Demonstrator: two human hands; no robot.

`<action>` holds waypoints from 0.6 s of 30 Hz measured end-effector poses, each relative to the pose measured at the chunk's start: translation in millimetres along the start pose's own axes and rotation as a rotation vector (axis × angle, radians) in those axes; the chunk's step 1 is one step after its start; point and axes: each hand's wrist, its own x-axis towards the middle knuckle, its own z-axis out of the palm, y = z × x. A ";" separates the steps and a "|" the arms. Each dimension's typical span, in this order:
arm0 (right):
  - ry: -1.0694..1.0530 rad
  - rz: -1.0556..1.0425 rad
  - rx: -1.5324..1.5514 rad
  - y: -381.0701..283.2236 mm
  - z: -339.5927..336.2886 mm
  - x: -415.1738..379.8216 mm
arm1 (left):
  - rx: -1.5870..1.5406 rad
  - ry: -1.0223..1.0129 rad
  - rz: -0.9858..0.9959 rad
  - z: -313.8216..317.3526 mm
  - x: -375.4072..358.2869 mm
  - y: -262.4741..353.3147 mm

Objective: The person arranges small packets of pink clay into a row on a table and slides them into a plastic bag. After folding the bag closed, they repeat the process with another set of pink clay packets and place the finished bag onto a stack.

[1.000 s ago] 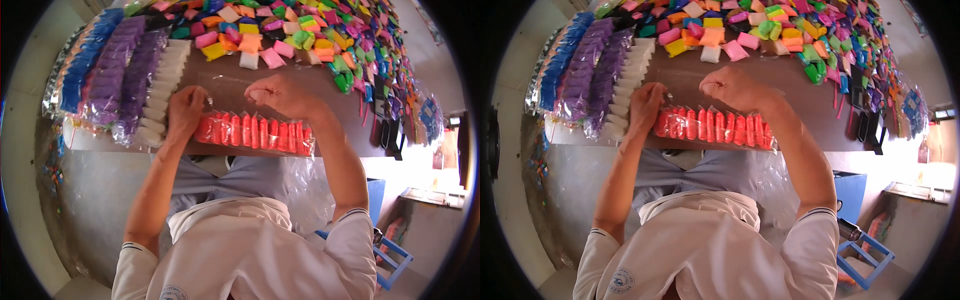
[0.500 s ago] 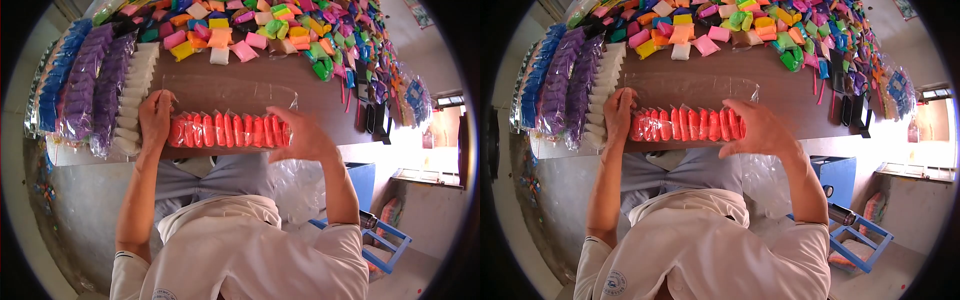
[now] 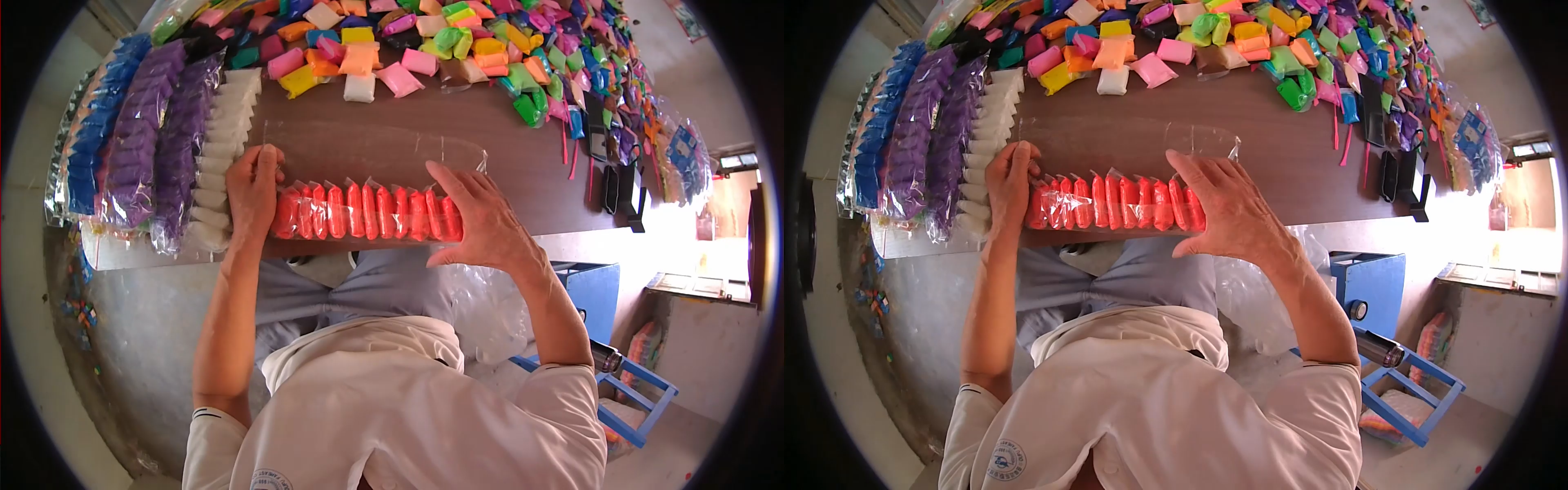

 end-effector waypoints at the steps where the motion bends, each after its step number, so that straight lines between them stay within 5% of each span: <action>1: 0.008 -0.019 -0.029 -2.0 0.2 0.2 | 0.007 0.005 0.027 0.8 -0.4 0.6; 14: 0.259 0.217 -0.003 29.7 8.8 -52.3 | 0.034 0.036 0.041 1.2 -1.4 -1.3; 18: 0.274 0.284 0.325 33.3 31.9 -52.1 | 0.018 0.043 0.041 3.3 0.6 -1.1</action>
